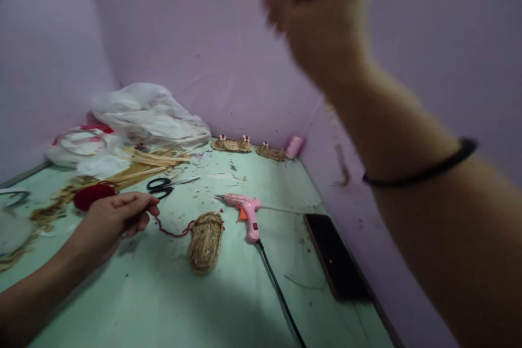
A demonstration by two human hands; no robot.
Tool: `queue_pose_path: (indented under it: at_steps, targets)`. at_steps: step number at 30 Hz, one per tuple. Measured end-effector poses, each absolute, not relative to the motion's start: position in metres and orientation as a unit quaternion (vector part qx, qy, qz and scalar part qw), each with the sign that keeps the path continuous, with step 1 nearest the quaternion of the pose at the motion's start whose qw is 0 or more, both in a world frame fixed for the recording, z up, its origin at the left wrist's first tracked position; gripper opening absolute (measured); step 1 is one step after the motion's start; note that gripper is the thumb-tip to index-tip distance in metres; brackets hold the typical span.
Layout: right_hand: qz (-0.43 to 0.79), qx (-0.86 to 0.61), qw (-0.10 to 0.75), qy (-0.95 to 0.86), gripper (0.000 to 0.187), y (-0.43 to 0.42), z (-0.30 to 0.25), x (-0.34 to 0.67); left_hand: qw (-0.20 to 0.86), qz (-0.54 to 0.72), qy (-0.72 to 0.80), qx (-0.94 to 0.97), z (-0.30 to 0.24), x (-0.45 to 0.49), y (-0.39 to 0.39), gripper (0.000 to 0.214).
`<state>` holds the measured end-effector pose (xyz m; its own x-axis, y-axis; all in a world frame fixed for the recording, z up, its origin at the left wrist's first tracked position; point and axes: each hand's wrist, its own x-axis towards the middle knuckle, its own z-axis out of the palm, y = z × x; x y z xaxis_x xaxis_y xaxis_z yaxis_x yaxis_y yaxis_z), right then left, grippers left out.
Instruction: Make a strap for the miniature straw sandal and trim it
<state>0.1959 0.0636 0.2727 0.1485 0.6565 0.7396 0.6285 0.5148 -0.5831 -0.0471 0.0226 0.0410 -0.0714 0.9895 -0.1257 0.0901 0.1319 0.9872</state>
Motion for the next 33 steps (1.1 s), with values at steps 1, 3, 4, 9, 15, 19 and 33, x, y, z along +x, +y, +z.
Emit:
queue_pose_path:
  at_steps: [1,3,4,9,15,19,33]
  targets:
    - [-0.040,-0.462,0.476,-0.747,0.023,0.061,0.252,0.184,0.527,0.488,0.550,0.426,0.043,-0.052,0.027,0.026]
    - [0.006,-0.408,0.264,-0.874,0.017,0.055,0.204,0.163,0.574,0.516,0.522,0.362,0.046,-0.060,0.034,0.026]
    - [0.041,-0.379,0.214,-0.899,0.014,0.052,0.179,0.156,0.590,0.509,0.518,0.354,0.047,-0.063,0.036,0.026]
    - [0.169,-0.346,0.248,-0.889,0.011,0.045,0.090,0.150,0.603,0.424,0.508,0.445,0.048,-0.060,0.030,0.026]
    - [0.301,-0.473,0.390,-0.731,0.020,0.045,0.067,0.161,0.682,0.331,0.415,0.503,0.044,-0.042,0.013,0.036]
    - [0.272,-0.511,0.452,-0.678,0.020,0.049,0.068,0.162,0.744,0.331,0.378,0.441,0.037,-0.042,0.014,0.025]
    - [0.172,-0.573,0.244,-0.764,0.024,0.063,0.070,0.209,0.795,0.327,0.387,0.332,0.030,-0.039,0.018,0.014]
